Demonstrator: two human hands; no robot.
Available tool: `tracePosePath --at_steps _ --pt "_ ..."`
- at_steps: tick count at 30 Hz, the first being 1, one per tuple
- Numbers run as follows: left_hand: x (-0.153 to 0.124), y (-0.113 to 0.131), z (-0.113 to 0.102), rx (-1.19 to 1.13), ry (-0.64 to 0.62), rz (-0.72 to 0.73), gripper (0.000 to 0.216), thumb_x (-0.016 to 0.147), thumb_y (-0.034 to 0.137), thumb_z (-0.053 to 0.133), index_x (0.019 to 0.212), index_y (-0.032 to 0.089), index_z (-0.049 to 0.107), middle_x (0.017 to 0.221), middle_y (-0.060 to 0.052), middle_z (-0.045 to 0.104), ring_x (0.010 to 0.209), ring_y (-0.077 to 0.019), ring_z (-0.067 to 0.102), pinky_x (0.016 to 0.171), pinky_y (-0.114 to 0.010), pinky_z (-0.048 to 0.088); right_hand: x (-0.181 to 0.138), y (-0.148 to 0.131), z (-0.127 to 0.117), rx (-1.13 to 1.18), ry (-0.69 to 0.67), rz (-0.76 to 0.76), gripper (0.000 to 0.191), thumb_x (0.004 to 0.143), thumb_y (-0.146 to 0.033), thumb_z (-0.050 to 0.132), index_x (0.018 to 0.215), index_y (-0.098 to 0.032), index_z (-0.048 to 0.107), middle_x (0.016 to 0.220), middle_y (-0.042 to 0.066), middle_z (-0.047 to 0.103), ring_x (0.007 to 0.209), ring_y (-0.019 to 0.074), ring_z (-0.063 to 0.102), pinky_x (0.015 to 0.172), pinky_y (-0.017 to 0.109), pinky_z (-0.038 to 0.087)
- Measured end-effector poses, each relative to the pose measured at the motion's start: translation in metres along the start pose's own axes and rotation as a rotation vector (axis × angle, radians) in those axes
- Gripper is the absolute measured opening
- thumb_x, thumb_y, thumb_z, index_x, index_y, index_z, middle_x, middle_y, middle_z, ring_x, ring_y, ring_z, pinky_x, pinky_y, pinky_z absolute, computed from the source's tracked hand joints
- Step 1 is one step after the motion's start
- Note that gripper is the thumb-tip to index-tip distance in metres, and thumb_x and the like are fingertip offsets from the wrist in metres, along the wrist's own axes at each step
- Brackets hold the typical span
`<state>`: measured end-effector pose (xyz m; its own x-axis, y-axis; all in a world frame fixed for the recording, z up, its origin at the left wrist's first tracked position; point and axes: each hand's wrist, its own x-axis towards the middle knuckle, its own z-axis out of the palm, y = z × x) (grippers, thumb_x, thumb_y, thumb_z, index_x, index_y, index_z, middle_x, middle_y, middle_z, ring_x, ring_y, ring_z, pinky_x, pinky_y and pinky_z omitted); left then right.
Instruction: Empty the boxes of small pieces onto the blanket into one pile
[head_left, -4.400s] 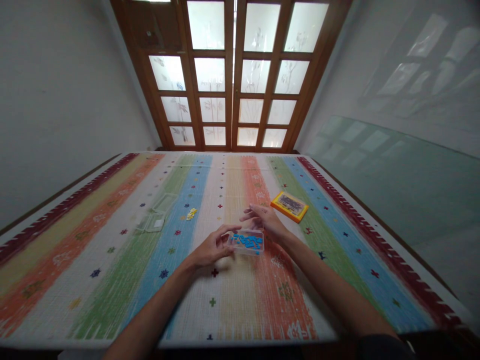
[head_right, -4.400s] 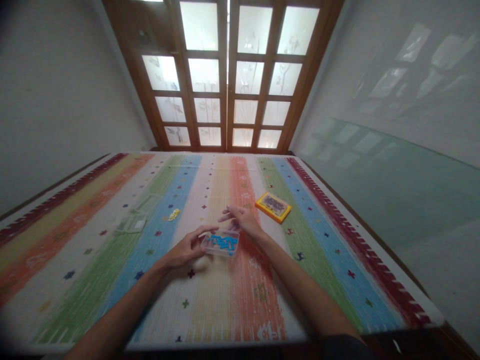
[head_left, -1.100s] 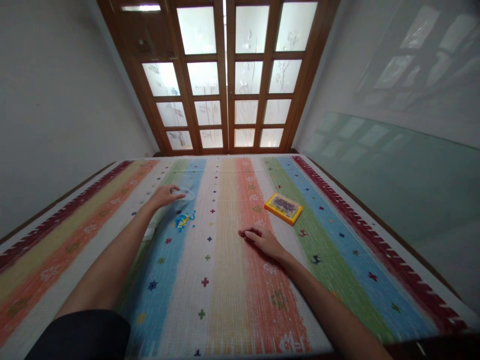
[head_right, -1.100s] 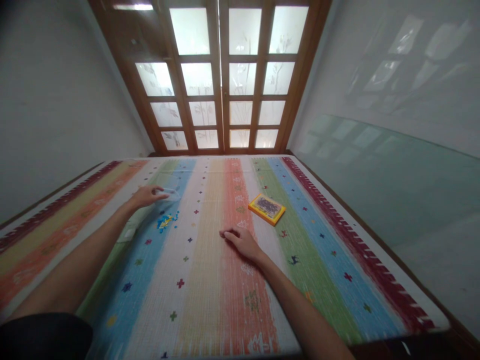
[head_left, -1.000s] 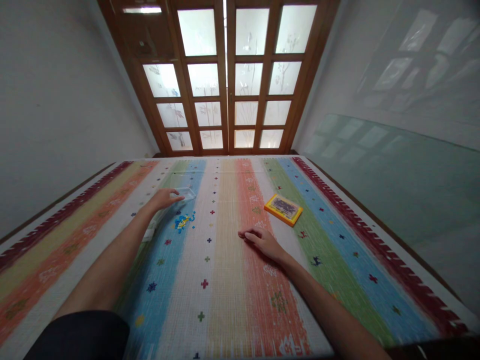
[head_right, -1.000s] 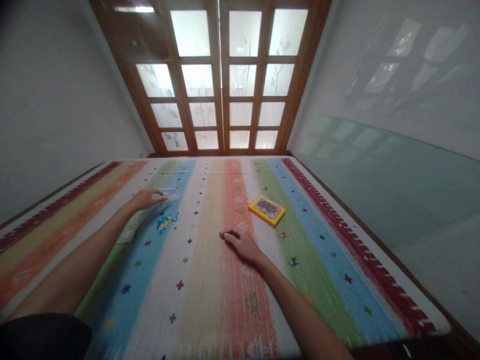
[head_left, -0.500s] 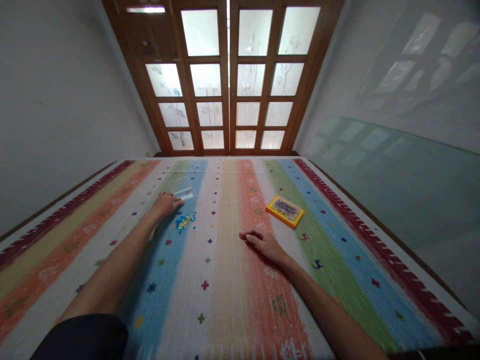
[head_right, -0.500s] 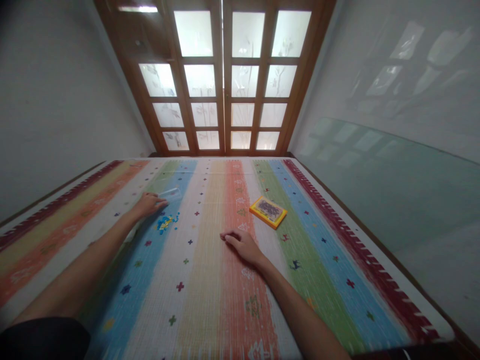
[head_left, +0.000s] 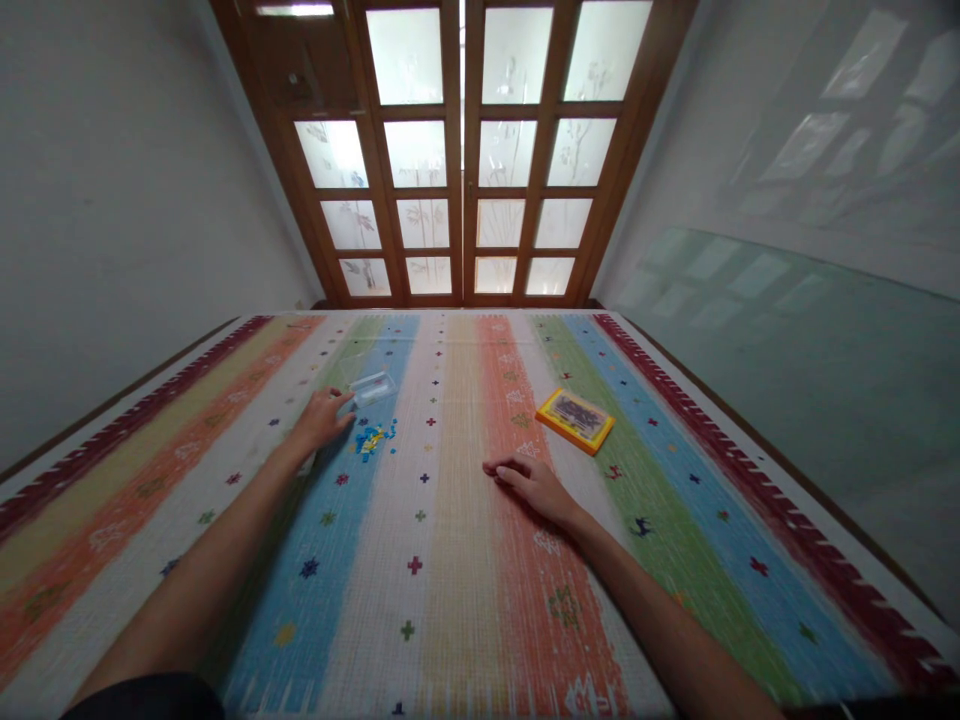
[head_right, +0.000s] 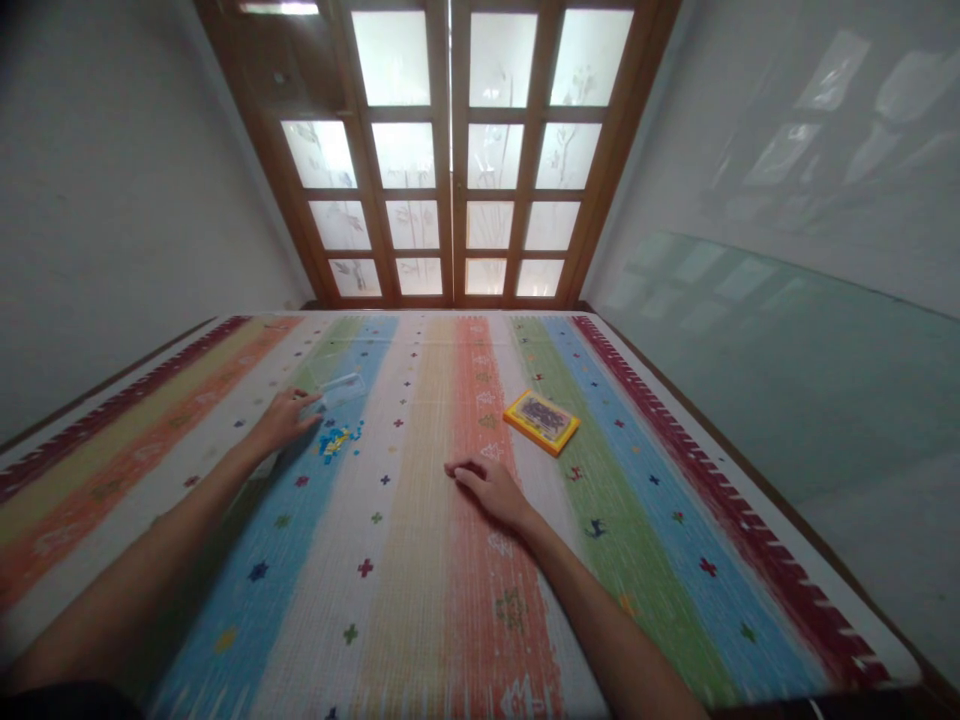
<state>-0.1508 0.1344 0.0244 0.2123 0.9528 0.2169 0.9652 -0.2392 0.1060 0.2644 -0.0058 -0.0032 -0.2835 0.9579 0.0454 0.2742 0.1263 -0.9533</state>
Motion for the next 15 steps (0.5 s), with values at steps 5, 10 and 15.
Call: tracePosePath --at_steps 5,10,15 --pt "-0.004 0.002 0.007 -0.013 -0.027 -0.027 0.042 0.082 0.026 0.055 0.121 0.018 0.067 0.11 -0.013 0.066 0.098 -0.0264 0.065 0.092 -0.038 0.052 0.0 0.001 0.002 0.016 0.015 0.008 0.03 0.088 -0.042 0.058 0.101 -0.02 0.073 0.11 0.009 0.075 0.105 0.0239 0.068 0.096 0.043 0.05" --pt "-0.006 0.007 0.01 -0.025 -0.029 -0.023 0.044 0.082 0.019 0.05 0.125 0.017 0.064 0.108 -0.012 0.065 0.096 -0.0245 0.066 0.091 -0.035 0.052 -0.001 0.0 0.002 0.002 0.022 0.002 0.03 0.088 -0.041 0.058 0.101 -0.019 0.073 0.11 0.009 0.075 0.104 0.0238 0.068 0.095 0.042 0.05" --pt "-0.006 0.011 0.008 -0.03 -0.016 -0.025 0.044 0.083 0.021 0.051 0.124 0.017 0.064 0.106 -0.011 0.065 0.098 -0.0258 0.064 0.093 -0.037 0.051 -0.001 0.001 0.002 0.002 0.026 0.006 0.03 0.087 -0.042 0.058 0.1 -0.019 0.073 0.109 0.01 0.075 0.103 0.024 0.069 0.095 0.042 0.05"
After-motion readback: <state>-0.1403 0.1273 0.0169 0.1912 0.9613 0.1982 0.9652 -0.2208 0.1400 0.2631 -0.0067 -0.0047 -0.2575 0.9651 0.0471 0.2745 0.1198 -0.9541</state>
